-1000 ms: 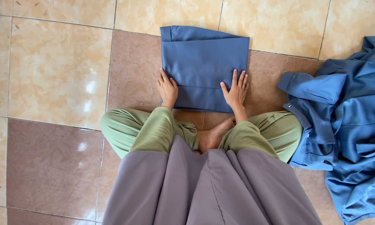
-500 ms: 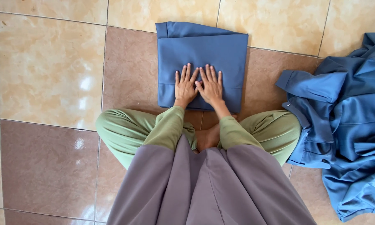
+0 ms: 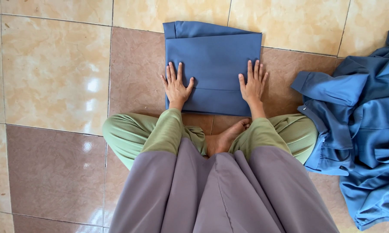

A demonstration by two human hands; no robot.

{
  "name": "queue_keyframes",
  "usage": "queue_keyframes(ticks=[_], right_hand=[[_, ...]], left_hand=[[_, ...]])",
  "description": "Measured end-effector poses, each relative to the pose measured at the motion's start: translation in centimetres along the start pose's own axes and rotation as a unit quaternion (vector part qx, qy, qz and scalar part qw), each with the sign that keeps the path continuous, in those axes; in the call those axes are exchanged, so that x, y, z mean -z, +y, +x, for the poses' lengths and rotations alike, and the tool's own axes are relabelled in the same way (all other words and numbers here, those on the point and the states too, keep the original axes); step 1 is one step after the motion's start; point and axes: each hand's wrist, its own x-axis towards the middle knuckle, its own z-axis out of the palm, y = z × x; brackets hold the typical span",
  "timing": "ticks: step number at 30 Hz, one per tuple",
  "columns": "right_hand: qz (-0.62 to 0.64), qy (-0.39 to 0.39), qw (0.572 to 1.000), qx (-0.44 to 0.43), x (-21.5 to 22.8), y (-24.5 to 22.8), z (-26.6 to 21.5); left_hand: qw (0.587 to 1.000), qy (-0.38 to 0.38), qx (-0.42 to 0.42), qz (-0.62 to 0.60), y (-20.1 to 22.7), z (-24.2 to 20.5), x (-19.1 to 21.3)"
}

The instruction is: Folding blue trousers on a tiled floor

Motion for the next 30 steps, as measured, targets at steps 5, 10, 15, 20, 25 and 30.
queue_keyframes(ticks=[5, 10, 15, 20, 25, 30], right_hand=[[-0.01, 0.024, 0.999, -0.021, -2.6, 0.9, 1.7], [-0.04, 0.076, 0.994, 0.069, -1.6, -7.9, 3.5], [-0.03, -0.074, 0.956, 0.283, -5.0, -15.7, 2.1], [-0.029, -0.149, 0.952, 0.264, -5.0, -14.0, 3.1], [-0.054, -0.131, 0.972, 0.187, 0.6, -9.8, 5.4], [-0.031, -0.11, 0.993, -0.038, 4.2, -5.0, 5.2]], left_hand=[[1.0, -0.003, 0.006, 0.002, 0.1, -0.1, -0.1], [1.0, -0.001, 0.005, 0.006, 0.4, 0.0, 0.3], [1.0, -0.022, 0.001, 0.018, -0.2, 0.1, -0.6], [1.0, -0.018, 0.002, -0.002, 0.0, 0.0, -0.1], [1.0, 0.008, -0.006, 0.001, 0.5, 0.0, 0.7], [1.0, 0.021, -0.015, 0.006, 0.4, -0.2, 0.5]])
